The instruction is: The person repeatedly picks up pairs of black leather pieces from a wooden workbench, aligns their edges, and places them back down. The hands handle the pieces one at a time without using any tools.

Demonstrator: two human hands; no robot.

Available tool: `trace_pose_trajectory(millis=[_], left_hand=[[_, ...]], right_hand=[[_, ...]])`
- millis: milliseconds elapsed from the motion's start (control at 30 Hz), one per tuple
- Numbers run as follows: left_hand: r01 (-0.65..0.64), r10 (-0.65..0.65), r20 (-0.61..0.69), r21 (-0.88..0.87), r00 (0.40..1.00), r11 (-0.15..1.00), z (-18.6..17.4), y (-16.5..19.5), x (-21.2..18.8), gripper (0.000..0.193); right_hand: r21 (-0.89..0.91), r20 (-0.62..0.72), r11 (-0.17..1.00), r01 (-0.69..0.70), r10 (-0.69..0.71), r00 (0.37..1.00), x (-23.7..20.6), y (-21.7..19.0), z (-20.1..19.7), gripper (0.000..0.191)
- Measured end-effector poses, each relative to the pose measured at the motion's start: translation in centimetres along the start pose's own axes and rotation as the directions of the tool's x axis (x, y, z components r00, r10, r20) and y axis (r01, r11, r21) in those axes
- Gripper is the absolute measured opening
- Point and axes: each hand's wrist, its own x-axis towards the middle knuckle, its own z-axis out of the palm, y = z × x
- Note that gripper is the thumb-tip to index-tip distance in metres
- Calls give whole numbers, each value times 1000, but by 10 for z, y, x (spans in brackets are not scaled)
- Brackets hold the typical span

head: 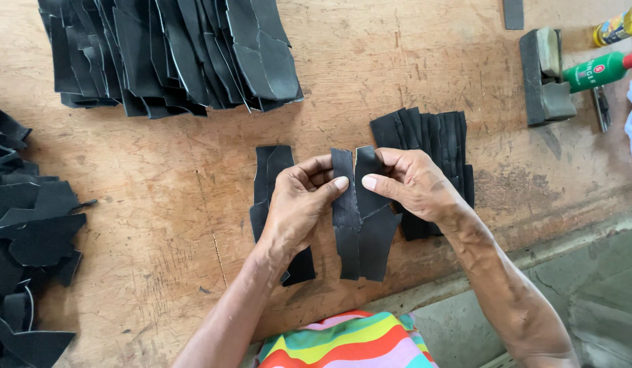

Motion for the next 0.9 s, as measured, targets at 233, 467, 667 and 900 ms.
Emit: trace_pose_trajectory(millis=[233, 467, 667, 900], left_hand=[[-90, 93, -78, 43, 993, 995, 5, -1, -3, 32], [-153, 157, -108, 45, 982, 987, 4, -8, -1, 31], [-133, 124, -91, -97, 988, 986, 2, -10, 1, 32], [-22, 0, -74, -300, 997, 954, 3, -2, -3, 34]], right_hand=[[-60, -65, 998, -11, 7, 998, 3, 2, 3, 36], [-98, -67, 995, -10, 3, 998, 4, -1, 7, 33], [8, -70, 1000, 1, 0, 998, 6, 3, 8, 32], [72, -95, 991, 109, -102, 990, 1, 7, 11, 32]])
